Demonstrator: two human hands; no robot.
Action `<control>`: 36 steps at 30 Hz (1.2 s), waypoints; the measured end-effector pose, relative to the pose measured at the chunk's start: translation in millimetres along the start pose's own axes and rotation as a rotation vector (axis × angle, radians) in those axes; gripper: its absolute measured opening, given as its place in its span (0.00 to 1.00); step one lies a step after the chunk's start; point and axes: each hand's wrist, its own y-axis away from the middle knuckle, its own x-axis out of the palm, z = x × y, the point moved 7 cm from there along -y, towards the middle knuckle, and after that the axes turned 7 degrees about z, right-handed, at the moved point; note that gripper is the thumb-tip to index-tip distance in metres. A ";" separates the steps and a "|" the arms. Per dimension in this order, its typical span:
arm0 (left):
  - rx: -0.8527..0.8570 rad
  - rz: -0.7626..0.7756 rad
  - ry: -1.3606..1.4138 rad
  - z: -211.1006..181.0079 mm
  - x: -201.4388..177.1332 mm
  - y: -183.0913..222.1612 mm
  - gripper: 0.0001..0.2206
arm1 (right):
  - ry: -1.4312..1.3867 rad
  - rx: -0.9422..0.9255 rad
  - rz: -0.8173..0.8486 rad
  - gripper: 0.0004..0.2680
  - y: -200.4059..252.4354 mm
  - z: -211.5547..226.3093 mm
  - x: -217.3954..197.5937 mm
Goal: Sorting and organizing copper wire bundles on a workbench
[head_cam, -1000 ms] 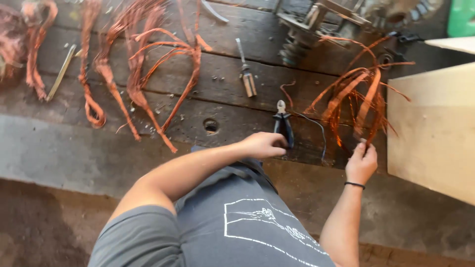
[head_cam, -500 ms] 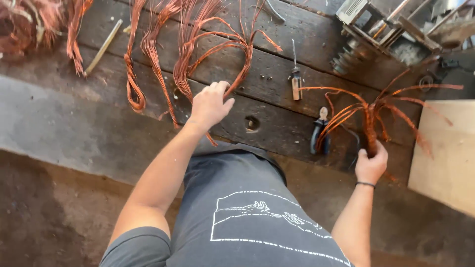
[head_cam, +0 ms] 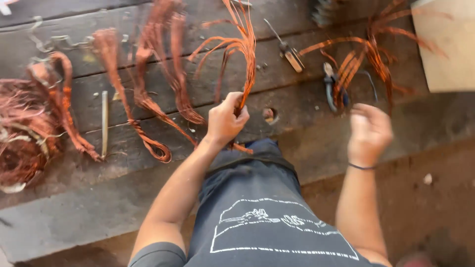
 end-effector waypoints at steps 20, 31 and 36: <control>0.489 -0.267 0.248 -157.8 -77.3 64.8 0.10 | 0.050 -0.508 0.661 0.12 11.1 90.5 107.7; -0.338 0.087 0.322 -79.2 1.1 66.0 0.29 | 0.297 -0.539 1.090 0.11 86.5 -19.7 158.8; -0.185 0.055 0.584 -62.6 55.0 59.1 0.18 | 0.408 -0.528 1.157 0.11 90.2 -32.8 171.6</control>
